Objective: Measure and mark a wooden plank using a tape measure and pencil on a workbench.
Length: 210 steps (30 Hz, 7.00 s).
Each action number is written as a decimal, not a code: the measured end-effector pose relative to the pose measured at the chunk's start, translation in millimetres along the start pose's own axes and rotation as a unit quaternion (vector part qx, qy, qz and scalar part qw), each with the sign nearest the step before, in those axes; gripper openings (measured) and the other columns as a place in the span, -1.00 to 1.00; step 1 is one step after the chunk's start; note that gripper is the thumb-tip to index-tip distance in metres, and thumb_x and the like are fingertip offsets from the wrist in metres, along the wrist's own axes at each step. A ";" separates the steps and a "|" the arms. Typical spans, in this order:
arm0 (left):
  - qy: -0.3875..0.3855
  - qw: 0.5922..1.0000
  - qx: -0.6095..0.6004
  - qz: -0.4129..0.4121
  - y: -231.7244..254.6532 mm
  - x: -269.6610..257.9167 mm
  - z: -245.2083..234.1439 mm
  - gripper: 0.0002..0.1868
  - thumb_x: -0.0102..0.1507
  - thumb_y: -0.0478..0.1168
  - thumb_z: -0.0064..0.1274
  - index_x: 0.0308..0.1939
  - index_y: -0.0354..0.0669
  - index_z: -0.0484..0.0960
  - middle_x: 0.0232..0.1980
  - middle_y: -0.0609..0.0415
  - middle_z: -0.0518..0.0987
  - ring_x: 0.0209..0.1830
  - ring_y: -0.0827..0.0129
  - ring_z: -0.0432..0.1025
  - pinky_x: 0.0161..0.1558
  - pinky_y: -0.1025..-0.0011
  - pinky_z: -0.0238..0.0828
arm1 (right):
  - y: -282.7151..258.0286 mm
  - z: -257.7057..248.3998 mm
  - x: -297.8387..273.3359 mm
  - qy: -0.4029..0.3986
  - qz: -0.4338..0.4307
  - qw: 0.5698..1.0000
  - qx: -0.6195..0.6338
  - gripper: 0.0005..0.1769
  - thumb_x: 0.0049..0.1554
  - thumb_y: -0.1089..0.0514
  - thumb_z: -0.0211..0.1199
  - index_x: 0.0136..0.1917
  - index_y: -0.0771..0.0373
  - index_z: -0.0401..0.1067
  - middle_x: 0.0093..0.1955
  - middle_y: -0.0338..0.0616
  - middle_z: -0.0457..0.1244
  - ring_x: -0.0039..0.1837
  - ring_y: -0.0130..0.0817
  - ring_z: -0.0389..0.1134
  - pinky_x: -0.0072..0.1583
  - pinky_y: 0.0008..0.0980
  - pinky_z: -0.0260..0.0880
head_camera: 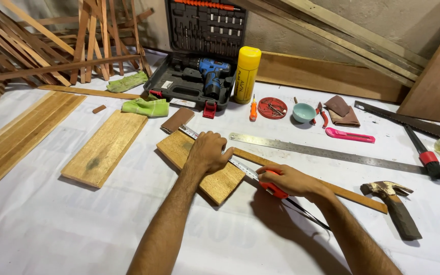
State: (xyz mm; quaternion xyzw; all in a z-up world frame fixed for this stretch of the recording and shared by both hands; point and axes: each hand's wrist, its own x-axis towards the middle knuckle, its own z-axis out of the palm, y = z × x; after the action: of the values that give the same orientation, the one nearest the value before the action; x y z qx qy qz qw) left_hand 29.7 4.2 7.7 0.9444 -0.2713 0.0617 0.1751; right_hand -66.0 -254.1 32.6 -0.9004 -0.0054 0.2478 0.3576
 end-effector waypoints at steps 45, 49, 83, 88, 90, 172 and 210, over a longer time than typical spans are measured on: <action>0.032 0.997 -0.056 -0.047 12.1 -19.4 -14.8 -0.21 -0.02 0.55 0.19 -0.40 -0.17 0.71 -0.40 0.06 0.55 -0.24 0.30 0.32 0.00 0.18 0.19 | 6.1 -11.6 56.0 0.044 -0.117 0.991 -0.050 -0.46 0.17 -0.27 0.13 0.18 0.08 0.61 0.12 -0.16 0.47 0.15 -0.34 0.45 0.24 -0.34 0.37; 0.147 0.989 -0.018 0.019 -3.7 -15.3 3.9 -0.27 0.03 0.51 0.18 -0.43 -0.14 0.71 -0.41 0.06 0.53 -0.25 0.29 0.30 -0.02 0.12 0.12 | -15.6 0.7 54.8 0.049 -0.020 0.997 0.055 -0.48 0.18 -0.25 0.14 0.18 0.08 0.62 0.02 -0.09 0.47 0.01 -0.31 0.45 0.09 -0.32 0.44; 0.046 0.998 -0.027 0.025 5.1 -20.8 -2.3 -0.28 0.03 0.54 0.14 -0.34 -0.06 0.76 -0.25 0.09 0.55 -0.04 0.35 0.33 0.08 0.15 0.04 | -6.8 5.4 27.0 0.040 0.017 0.998 0.051 -0.48 0.24 -0.24 0.09 0.25 0.04 0.60 0.08 -0.11 0.44 0.05 -0.32 0.37 0.09 -0.32 0.40; 0.022 0.999 -0.034 0.028 -0.6 -14.6 7.2 -0.19 -0.05 0.61 0.15 -0.28 -0.04 0.78 -0.26 0.11 0.56 -0.06 0.36 0.34 0.05 0.22 0.08 | 3.4 5.9 37.4 0.021 -0.025 0.998 0.045 -0.47 0.24 -0.23 0.03 0.25 0.06 0.57 0.09 -0.16 0.43 0.07 -0.37 0.38 0.13 -0.34 0.39; 0.023 0.999 -0.026 0.030 -0.4 -15.1 6.8 -0.18 -0.03 0.62 0.13 -0.28 -0.06 0.78 -0.26 0.10 0.56 -0.07 0.37 0.35 0.05 0.23 0.10 | 5.0 6.6 40.1 0.017 -0.048 0.998 0.028 -0.46 0.24 -0.22 0.01 0.28 0.05 0.55 0.13 -0.22 0.41 0.13 -0.42 0.39 0.18 -0.40 0.38; 0.069 0.993 0.018 0.096 10.0 -90.1 5.0 0.07 -0.10 0.70 0.12 0.24 0.09 0.51 0.30 0.00 0.37 0.37 0.14 0.16 0.33 -0.12 -0.01 | -18.5 41.5 -23.0 0.022 0.020 0.998 0.054 -0.47 0.19 -0.24 0.15 0.14 0.15 0.66 -0.16 -0.19 0.41 -0.16 -0.45 0.32 -0.10 -0.45 0.34; 0.154 0.962 -0.001 0.223 11.8 -45.1 -19.3 -0.54 0.25 0.27 0.18 -0.13 0.00 0.70 -0.24 0.15 0.54 -0.09 0.36 0.35 0.10 0.18 0.09 | -24.4 -3.3 -29.3 0.052 -0.027 0.992 0.108 -0.51 0.19 -0.19 0.15 0.17 0.15 0.60 -0.18 -0.27 0.39 -0.18 -0.51 0.32 -0.15 -0.48 0.35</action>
State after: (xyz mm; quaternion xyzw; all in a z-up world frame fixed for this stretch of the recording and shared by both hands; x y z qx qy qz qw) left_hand -15.2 24.1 19.7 0.8387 -0.4452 0.2442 0.1972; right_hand -86.2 -243.5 63.3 -0.8676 0.0154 0.1902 0.4592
